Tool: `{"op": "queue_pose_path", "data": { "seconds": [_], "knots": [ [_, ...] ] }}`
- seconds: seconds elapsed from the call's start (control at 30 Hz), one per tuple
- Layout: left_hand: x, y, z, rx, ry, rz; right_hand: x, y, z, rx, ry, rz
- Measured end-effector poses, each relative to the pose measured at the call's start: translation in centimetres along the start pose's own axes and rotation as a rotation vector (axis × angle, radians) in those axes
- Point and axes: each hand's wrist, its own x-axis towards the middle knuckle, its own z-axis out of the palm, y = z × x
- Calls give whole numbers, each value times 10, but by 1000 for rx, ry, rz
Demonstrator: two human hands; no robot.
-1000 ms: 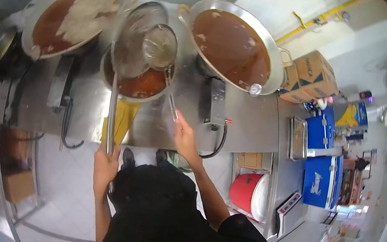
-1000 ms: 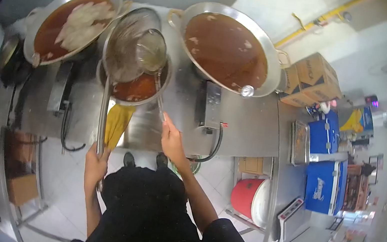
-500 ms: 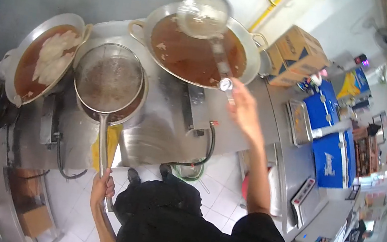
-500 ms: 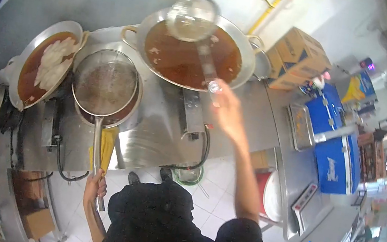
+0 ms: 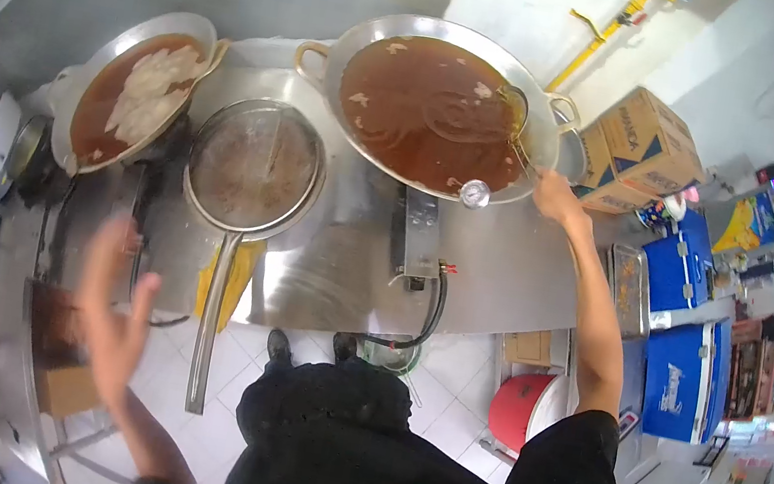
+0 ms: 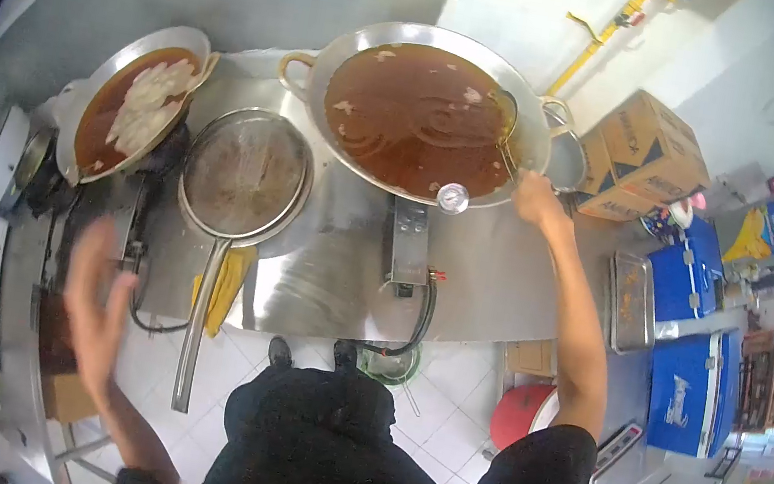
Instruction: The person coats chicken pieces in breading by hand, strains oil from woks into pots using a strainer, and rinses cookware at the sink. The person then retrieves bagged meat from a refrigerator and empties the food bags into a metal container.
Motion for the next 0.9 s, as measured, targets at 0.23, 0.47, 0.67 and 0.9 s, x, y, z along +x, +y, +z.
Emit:
{"op": "queue_pose_path", "data": {
  "seconds": [0.23, 0.47, 0.67, 0.9],
  "knots": [
    [44, 126, -82, 84, 597, 827, 73, -69, -17, 688, -345, 298],
    [37, 123, -92, 210, 698, 832, 99, -106, -18, 1223, -438, 386],
    [26, 137, -127, 303, 760, 842, 115, -105, -16, 1626, -534, 290],
    [-8, 139, -142, 415, 808, 902, 104, -95, -19, 1774, -466, 259]
  ]
}}
